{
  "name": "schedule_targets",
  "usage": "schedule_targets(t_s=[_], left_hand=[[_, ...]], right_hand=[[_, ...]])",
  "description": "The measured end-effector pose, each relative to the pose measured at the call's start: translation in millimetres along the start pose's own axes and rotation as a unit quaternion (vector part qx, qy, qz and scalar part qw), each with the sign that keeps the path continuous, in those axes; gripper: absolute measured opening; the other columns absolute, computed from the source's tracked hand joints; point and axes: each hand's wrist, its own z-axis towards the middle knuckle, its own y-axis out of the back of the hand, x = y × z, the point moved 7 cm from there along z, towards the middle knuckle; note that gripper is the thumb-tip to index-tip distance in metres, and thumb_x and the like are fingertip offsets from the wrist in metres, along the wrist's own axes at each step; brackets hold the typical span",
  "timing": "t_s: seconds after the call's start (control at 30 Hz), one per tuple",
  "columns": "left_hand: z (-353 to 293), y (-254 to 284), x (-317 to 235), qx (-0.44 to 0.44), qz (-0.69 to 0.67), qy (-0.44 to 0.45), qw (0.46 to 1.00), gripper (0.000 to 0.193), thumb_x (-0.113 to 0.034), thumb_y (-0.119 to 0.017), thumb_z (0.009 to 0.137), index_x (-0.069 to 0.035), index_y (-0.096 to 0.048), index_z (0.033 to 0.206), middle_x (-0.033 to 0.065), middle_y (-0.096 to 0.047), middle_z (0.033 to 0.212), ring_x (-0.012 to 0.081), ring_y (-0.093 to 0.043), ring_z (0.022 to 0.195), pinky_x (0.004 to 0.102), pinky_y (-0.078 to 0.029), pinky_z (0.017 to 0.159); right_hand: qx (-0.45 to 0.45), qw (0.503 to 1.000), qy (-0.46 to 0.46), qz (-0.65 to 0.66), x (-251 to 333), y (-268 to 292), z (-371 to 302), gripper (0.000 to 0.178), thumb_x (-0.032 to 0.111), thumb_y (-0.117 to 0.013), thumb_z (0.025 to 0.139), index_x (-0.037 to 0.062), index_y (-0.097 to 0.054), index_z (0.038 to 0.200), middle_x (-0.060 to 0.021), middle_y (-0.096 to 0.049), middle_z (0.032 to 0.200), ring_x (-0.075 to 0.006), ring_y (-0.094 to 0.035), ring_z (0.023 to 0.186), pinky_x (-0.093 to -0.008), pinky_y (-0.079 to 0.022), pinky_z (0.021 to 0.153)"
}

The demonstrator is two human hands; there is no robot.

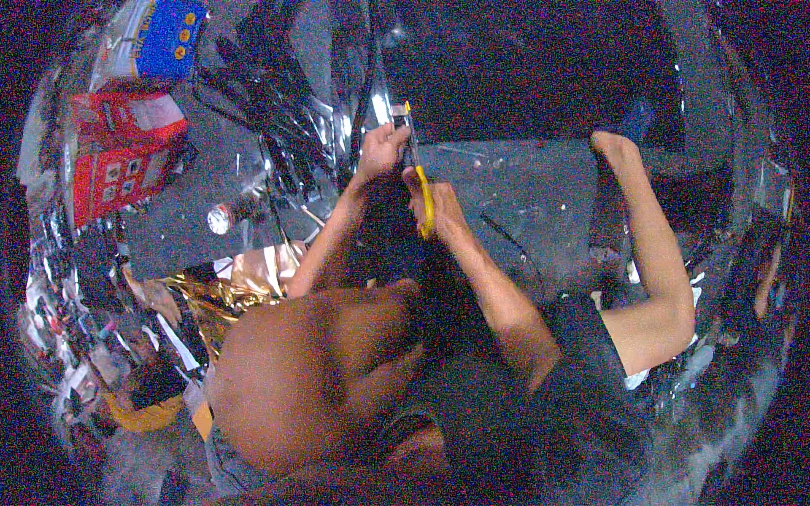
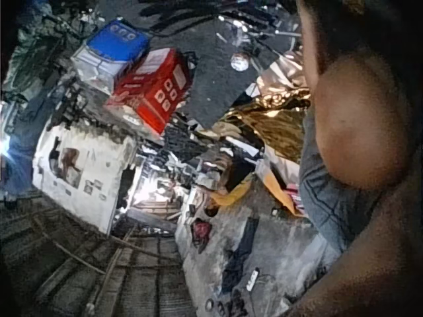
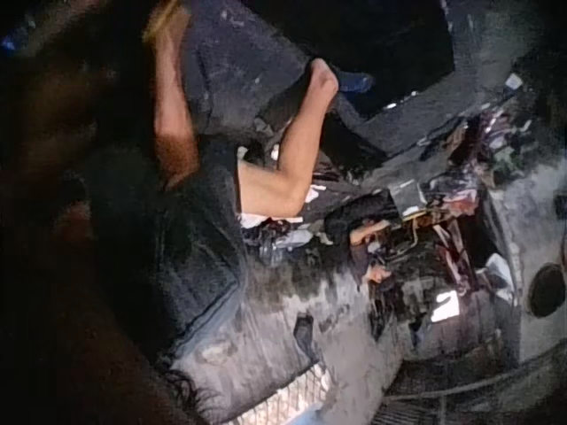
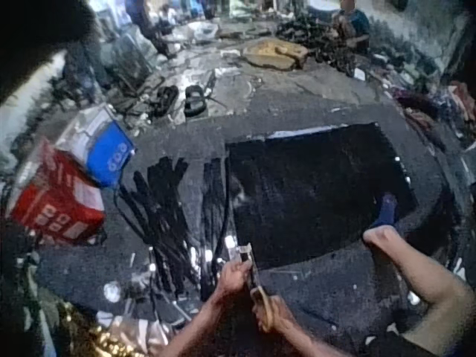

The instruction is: The person uses yellow-handled scissors to cut a black flexible sheet on a cluttered workbench. They repeatedly trim the edges and remove small strips of the material.

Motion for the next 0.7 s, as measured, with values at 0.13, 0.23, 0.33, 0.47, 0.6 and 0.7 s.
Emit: schedule_targets(t_s=[0.13,0.23,0.33,0.47,0.6,0.7], left_hand=[[2.0,-6.2,0.5,0.078,0.013,0.003,0.997,0.021,-0.019,-0.053,0.090,-0.005,-0.056,0.074,-0.0034,-0.052,0.063,0.0051,-0.045,0.054,0.0226,-0.035,0.048],[-2.3,-10.9,-17.4,0.077,-0.067,-0.005,0.995,0.024,-0.017,-0.053,0.088,-0.006,-0.051,0.067,-0.0018,-0.047,0.056,0.0071,-0.043,0.051,0.0235,-0.034,0.047],[-13.4,-0.3,-37.9,0.064,-0.054,-0.035,0.996,0.023,-0.016,-0.053,0.089,-0.005,-0.051,0.069,-0.0009,-0.049,0.058,0.0076,-0.046,0.052,0.0242,-0.038,0.048],[-14.9,0.4,-44.0,0.059,-0.033,-0.030,0.997,0.021,-0.017,-0.054,0.088,-0.008,-0.052,0.069,-0.0074,-0.044,0.059,0.0023,-0.035,0.051,0.0209,-0.026,0.045],[-31.3,-0.3,-75.1,0.056,0.011,-0.039,0.998,0.021,-0.018,-0.053,0.088,-0.010,-0.049,0.070,-0.0079,-0.039,0.059,0.0022,-0.033,0.054,0.0214,-0.026,0.047],[-42.1,5.0,-82.9,0.043,0.072,-0.079,0.993,0.021,-0.019,-0.055,0.088,-0.009,-0.048,0.071,-0.0081,-0.041,0.062,0.0025,-0.036,0.059,0.0218,-0.029,0.049]], right_hand=[[-0.015,0.998,0.008,0.059,14.4,9.7,24.1,0.077,0.076,-0.033,0.077,0.0026,-0.050,0.063,-0.0048,-0.044,0.048,-0.0167,-0.047,0.039,-0.0305,-0.038,0.037],[-0.023,0.999,0.022,0.040,32.7,16.7,66.3,0.075,0.073,-0.033,0.080,0.0027,-0.054,0.066,-0.0043,-0.045,0.050,-0.0157,-0.046,0.041,-0.0297,-0.038,0.040],[0.041,0.998,0.019,-0.037,95.3,14.3,67.5,0.086,0.076,-0.026,0.079,-0.0024,-0.060,0.074,-0.0115,-0.056,0.062,-0.0197,-0.054,0.054,-0.0346,-0.043,0.050],[-0.099,0.972,0.156,-0.148,132.5,36.0,125.8,0.084,0.074,-0.022,0.081,0.0012,-0.061,0.093,-0.0185,-0.061,0.070,-0.0328,-0.060,0.066,-0.0420,-0.045,0.061],[-0.093,0.980,0.121,-0.130,172.3,46.9,159.5,0.092,0.080,-0.017,0.076,0.0044,-0.060,0.106,-0.0267,-0.061,0.094,-0.0397,-0.057,0.094,-0.0459,-0.041,0.083],[-0.139,0.966,0.172,-0.136,209.3,57.0,199.0,0.098,0.083,-0.018,0.073,0.0024,-0.059,0.111,-0.0290,-0.060,0.100,-0.0387,-0.056,0.098,-0.0445,-0.042,0.083]])
